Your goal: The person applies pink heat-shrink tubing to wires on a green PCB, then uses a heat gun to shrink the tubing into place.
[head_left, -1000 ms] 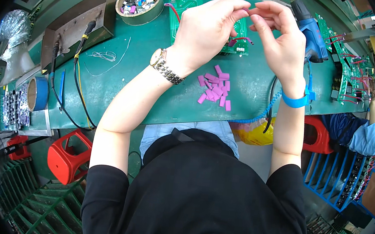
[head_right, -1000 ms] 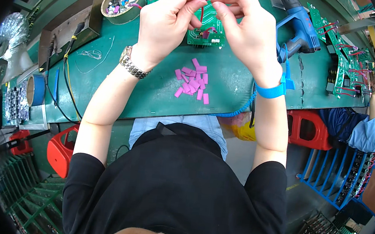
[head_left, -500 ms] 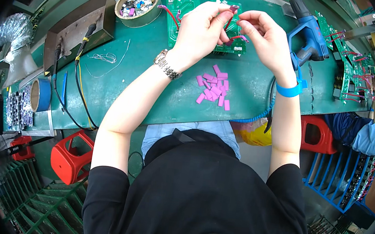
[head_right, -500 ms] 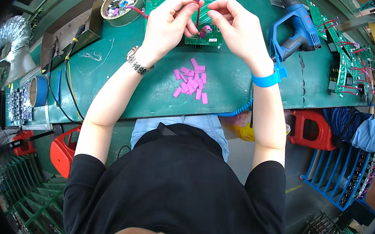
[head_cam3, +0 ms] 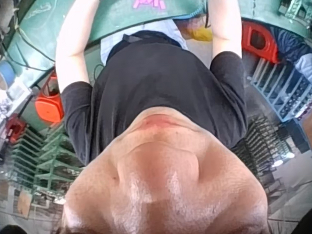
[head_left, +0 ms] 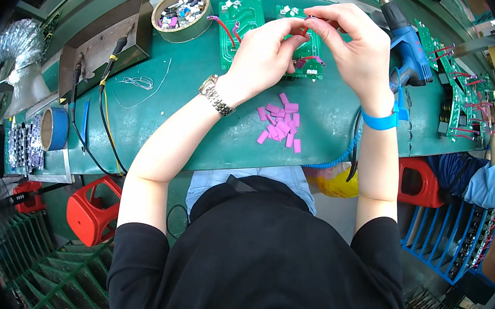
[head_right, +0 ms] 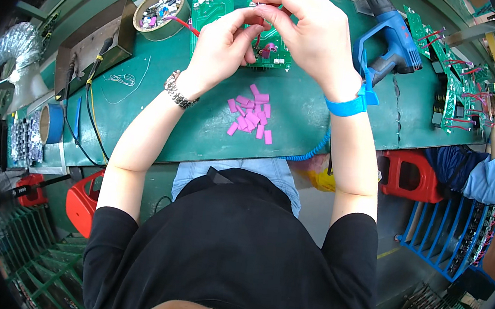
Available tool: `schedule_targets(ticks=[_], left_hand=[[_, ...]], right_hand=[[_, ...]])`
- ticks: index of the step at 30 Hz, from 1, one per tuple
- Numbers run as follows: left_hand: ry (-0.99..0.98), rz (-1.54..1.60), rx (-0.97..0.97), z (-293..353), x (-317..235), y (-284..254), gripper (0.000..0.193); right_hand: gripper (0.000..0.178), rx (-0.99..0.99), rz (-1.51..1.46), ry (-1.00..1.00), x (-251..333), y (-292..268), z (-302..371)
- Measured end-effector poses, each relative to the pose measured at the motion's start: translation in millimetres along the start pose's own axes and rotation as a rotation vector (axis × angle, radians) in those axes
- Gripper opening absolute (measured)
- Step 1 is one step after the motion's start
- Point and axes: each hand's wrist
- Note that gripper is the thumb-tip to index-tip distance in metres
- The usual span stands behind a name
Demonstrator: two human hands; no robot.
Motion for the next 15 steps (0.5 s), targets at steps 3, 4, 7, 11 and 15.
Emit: schedule_targets(ticks=[3, 4, 7, 11, 15], left_hand=[[-0.043, 0.087, -0.011, 2, -3, -2, 0.037], [-0.076, 0.140, -0.018, 1, -5, -2, 0.043], [-0.072, 0.102, -0.018, 7, -3, -2, 0.048], [-0.049, -0.041, 0.020, 29, -1, -9, 0.048], [-0.066, -0.098, 0.111, 42, 1, -25, 0.037]], right_hand=[[0.016, 0.080, 0.094, 0.021, -10, 0, -1], [0.017, 0.137, 0.149, 0.016, -16, 1, -1], [0.019, 0.266, 0.034, 0.094, -30, 6, 2], [0.017, 0.416, -0.184, 0.225, -45, 22, 18], [0.016, 0.465, -0.117, 0.073, -54, 28, 24]])
Point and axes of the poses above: each hand's wrist, its own z-axis away from the middle knuckle, its own y-axis out of the palm, x = y × z, and after that the axes turned 6 degrees about x, right-handed
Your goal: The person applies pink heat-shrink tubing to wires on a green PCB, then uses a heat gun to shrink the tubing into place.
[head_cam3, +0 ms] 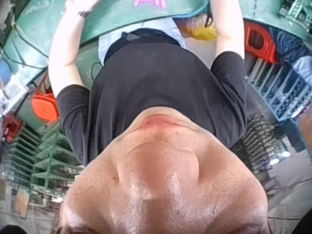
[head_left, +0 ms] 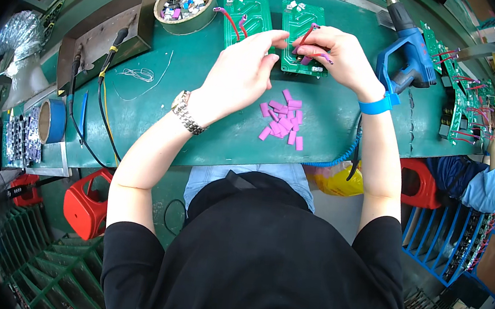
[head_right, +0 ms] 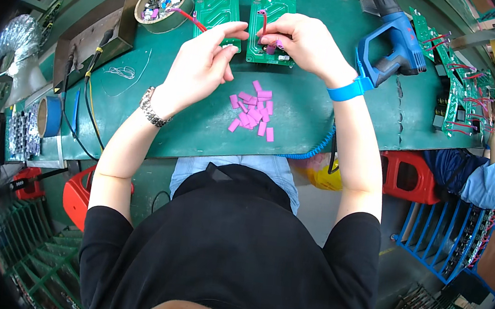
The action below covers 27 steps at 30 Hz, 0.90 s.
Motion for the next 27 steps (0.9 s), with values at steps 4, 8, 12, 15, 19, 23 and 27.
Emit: schedule_targets(ticks=[4, 8, 12, 15, 19, 23, 27], left_hand=[[-0.030, -0.054, 0.025, 2, 11, -6, 0.031], [0.075, -0.185, -0.066, -4, 17, 5, 0.027], [0.307, -0.469, -0.220, -24, 27, 22, 0.020], [0.175, -0.484, -0.174, -32, 25, 27, 0.016], [0.153, -0.536, -0.168, -32, 23, 28, 0.015], [0.153, -0.574, -0.125, -35, 24, 26, 0.013], [0.203, -0.590, -0.111, -33, 25, 23, 0.013]], right_hand=[[0.016, -0.025, -0.158, 0.068, 0, -3, 2], [0.017, -0.038, -0.250, 0.200, 4, 0, 4], [0.018, -0.032, -0.012, 0.160, 9, -1, 5], [0.017, -0.117, 0.035, 0.132, 12, -3, 11], [0.018, -0.216, 0.002, 0.260, 21, -8, 35], [0.027, 0.023, -0.184, 0.382, 43, -6, 53], [0.037, -0.036, -0.085, 0.419, 58, 4, 63]])
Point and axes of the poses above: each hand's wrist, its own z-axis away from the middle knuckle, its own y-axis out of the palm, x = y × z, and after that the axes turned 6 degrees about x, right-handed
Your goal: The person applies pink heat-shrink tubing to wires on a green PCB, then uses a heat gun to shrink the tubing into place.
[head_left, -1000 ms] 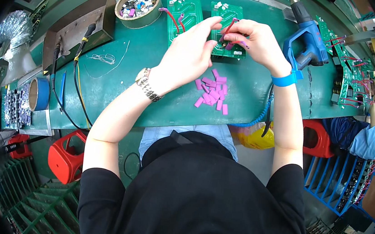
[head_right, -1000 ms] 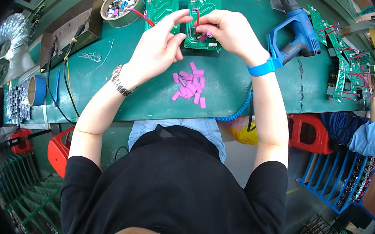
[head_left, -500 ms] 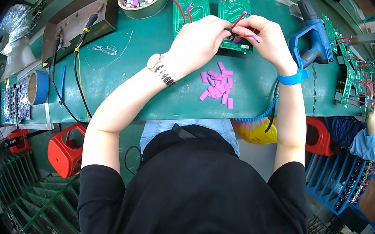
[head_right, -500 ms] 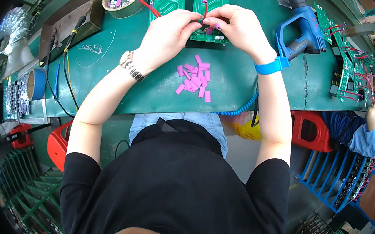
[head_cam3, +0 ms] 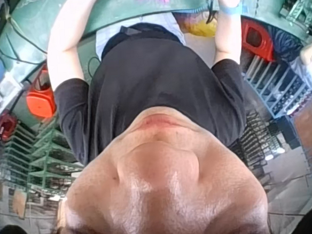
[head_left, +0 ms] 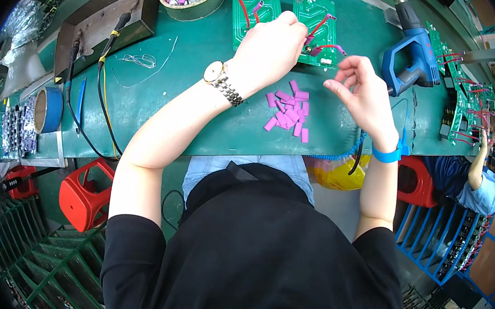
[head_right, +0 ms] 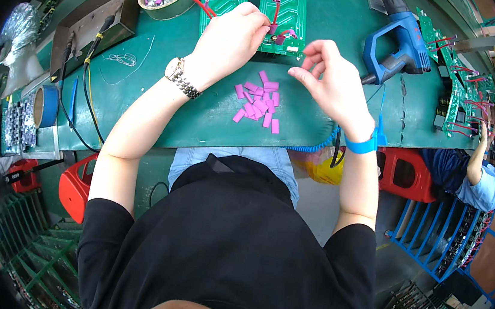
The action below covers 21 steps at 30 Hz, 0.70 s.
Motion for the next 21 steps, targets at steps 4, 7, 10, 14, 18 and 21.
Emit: schedule_targets(ticks=[4, 7, 10, 14, 18, 21], left_hand=[[0.030, -0.002, -0.018, 11, -4, -4, 0.013], [0.027, 0.074, 0.009, 30, -17, -19, 0.012], [0.071, 0.183, 0.329, 47, -15, -29, 0.017], [0.127, 0.145, 0.386, 67, -11, -10, 0.023], [0.095, 0.139, 0.456, 64, -10, -10, 0.020], [0.147, 0.092, 0.381, 66, -10, -7, 0.017]], right_hand=[[0.042, 0.127, 0.138, -0.171, 4, 21, 15], [0.036, 0.128, 0.218, -0.167, 2, 39, 17], [0.028, 0.107, 0.196, -0.159, -3, 42, 13], [0.018, 0.123, 0.106, -0.077, -2, 38, 12], [0.014, 0.029, 0.112, -0.145, -3, 39, 14], [0.011, -0.025, 0.180, -0.156, -1, 36, 15]])
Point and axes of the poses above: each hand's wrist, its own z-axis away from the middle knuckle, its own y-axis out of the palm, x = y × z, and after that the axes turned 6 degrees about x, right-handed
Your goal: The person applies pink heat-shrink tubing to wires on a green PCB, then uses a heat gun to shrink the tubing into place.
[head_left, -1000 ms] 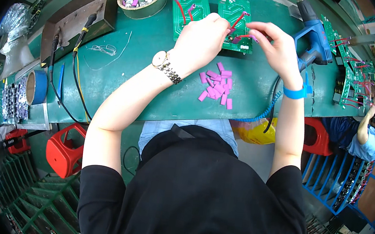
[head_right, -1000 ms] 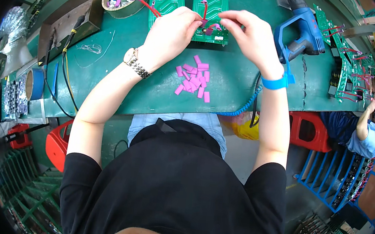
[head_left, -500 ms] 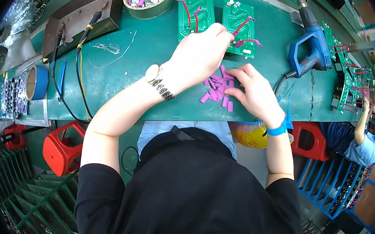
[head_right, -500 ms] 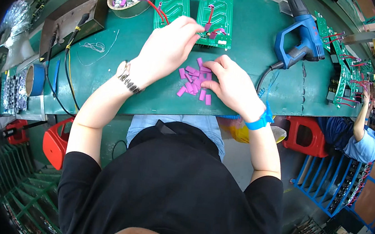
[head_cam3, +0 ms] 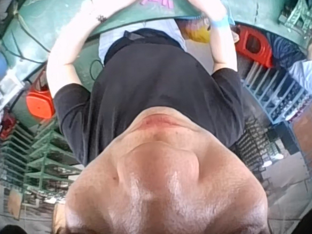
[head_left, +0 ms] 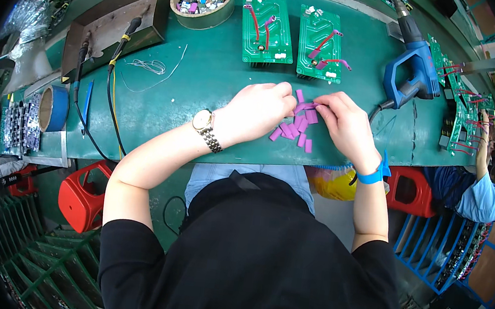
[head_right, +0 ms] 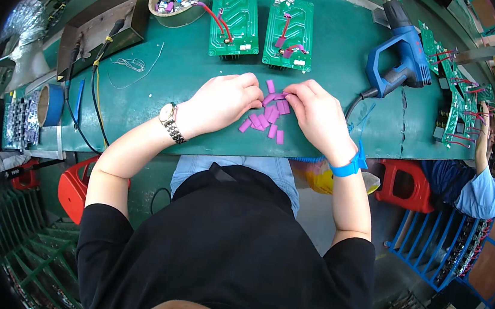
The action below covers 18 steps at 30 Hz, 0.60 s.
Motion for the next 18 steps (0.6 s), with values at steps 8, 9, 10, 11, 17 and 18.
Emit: schedule_targets(ticks=[8, 9, 10, 11, 17, 18], left_hand=[[0.039, -0.051, -0.053, 3, 1, -7, 0.017], [0.056, -0.071, -0.041, 2, 1, -8, 0.017], [0.048, -0.078, -0.043, 3, 1, -6, 0.017], [0.062, -0.075, -0.101, 3, 0, -2, 0.017], [-0.051, 0.093, -0.616, 2, -5, -43, 0.016], [-0.150, 0.182, -0.667, 4, -6, -50, 0.017]], right_hand=[[0.015, -0.188, -0.254, -0.064, 55, -44, -6], [0.015, -0.243, -0.296, -0.091, 62, -47, -10], [0.014, -0.315, -0.358, -0.122, 67, -47, -20], [0.015, -0.382, -0.413, -0.141, 78, -48, -32], [0.015, -0.447, -0.305, -0.225, 86, -38, -94], [0.015, -0.409, -0.271, -0.180, 85, -37, -97]])
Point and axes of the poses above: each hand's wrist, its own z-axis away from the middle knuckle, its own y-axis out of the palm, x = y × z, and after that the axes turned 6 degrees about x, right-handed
